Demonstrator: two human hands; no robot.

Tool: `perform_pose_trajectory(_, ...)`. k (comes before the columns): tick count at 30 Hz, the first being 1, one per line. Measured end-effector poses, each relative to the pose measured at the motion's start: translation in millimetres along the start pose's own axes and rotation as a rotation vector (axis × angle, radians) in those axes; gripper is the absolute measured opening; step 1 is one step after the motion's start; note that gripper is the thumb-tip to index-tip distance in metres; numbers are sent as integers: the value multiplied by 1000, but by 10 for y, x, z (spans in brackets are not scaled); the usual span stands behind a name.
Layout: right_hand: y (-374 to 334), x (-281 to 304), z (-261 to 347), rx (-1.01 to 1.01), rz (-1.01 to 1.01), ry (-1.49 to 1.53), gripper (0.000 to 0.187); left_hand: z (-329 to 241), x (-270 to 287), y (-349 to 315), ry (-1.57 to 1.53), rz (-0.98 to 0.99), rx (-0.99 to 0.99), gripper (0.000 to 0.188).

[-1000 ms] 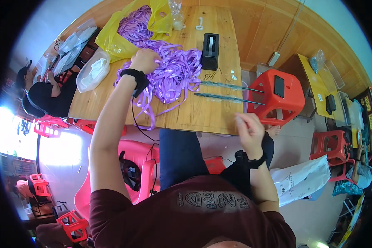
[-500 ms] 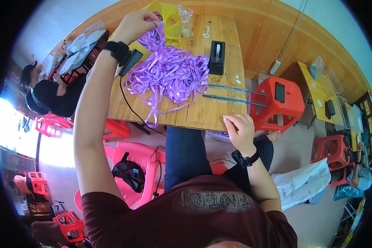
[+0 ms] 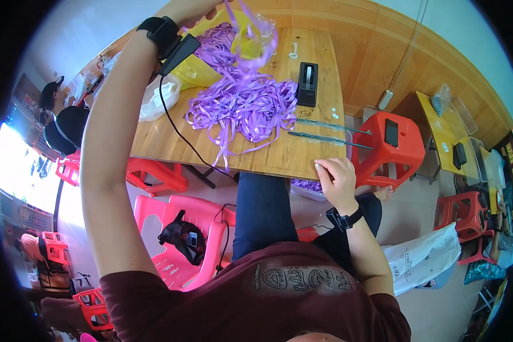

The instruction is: Preparing and bundling purple ribbons using a metal guide and tape dispenser on a work table.

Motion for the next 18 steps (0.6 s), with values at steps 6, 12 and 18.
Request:
perform_pose_trajectory(6,4,3,-29,-81,37,50,10,-97,-24,30,-630,64,-138,40)
perform_pose_trajectory(12,364,77,125,-338,15,411,49,-769,-464,-588,-360,362,-324,40)
perform_pose_trajectory(18,469,-511,164,-345,-148,918,57,-920,-1405,-1042,-66,489,-649,38)
Point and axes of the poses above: each hand's wrist, its own y-axis towards the middle knuckle, its own x-axis out of the back of the hand, z = x × y, the point moved 4 cm from there along y, towards the middle knuckle, and after that the axes turned 13 degrees about y, right-handed, at the moved point
